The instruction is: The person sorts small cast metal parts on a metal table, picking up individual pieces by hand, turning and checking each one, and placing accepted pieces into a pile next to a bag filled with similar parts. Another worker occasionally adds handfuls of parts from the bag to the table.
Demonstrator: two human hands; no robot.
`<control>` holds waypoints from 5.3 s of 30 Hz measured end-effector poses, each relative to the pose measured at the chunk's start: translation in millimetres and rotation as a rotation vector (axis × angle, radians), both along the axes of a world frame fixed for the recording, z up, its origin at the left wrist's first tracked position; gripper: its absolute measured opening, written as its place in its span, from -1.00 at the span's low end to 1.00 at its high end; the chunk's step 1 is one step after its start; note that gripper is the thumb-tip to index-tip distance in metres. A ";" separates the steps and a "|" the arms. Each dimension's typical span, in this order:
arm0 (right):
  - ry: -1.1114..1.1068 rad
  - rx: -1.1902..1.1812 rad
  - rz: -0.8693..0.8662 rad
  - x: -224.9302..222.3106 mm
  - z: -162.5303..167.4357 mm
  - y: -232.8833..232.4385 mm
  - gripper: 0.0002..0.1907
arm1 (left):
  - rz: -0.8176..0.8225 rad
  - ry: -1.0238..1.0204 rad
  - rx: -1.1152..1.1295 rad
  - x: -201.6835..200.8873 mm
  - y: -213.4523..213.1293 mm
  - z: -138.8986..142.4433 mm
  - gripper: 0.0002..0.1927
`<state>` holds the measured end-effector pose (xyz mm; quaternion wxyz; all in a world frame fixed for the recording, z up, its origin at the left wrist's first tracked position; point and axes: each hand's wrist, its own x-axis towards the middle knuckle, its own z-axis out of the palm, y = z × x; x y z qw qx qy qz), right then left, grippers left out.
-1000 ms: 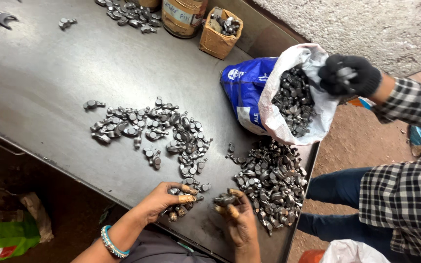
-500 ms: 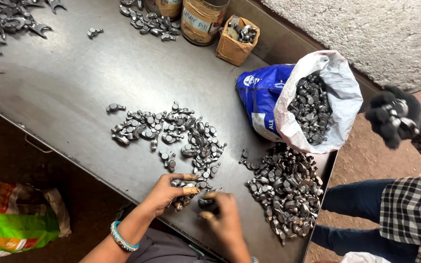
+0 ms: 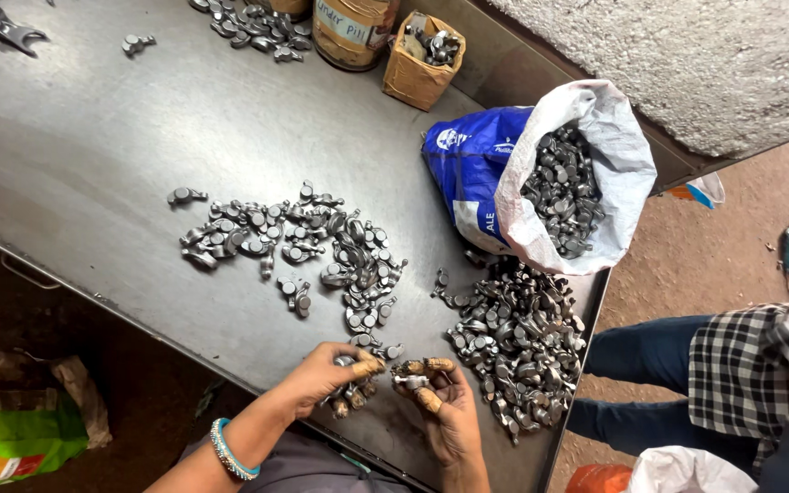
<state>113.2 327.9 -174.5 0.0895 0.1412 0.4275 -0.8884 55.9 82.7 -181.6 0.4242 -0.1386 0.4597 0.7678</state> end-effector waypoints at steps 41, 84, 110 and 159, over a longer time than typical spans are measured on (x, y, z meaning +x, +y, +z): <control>-0.125 -0.316 -0.045 8.6 -46.2 23.3 -0.55 | 0.153 -0.079 0.024 -8.7 -1.1 -12.2 -0.59; -0.103 0.266 0.229 -20.0 -15.7 -12.0 -0.65 | 0.113 -0.135 0.204 1.9 21.2 -1.7 -0.55; -0.052 0.148 -0.097 -32.3 -0.8 28.8 -0.69 | 0.174 0.649 0.347 -182.0 166.0 132.5 -0.48; 0.159 0.610 -0.122 -2.5 -6.0 -15.3 -0.67 | 0.109 1.283 -0.877 17.2 4.2 62.2 -0.51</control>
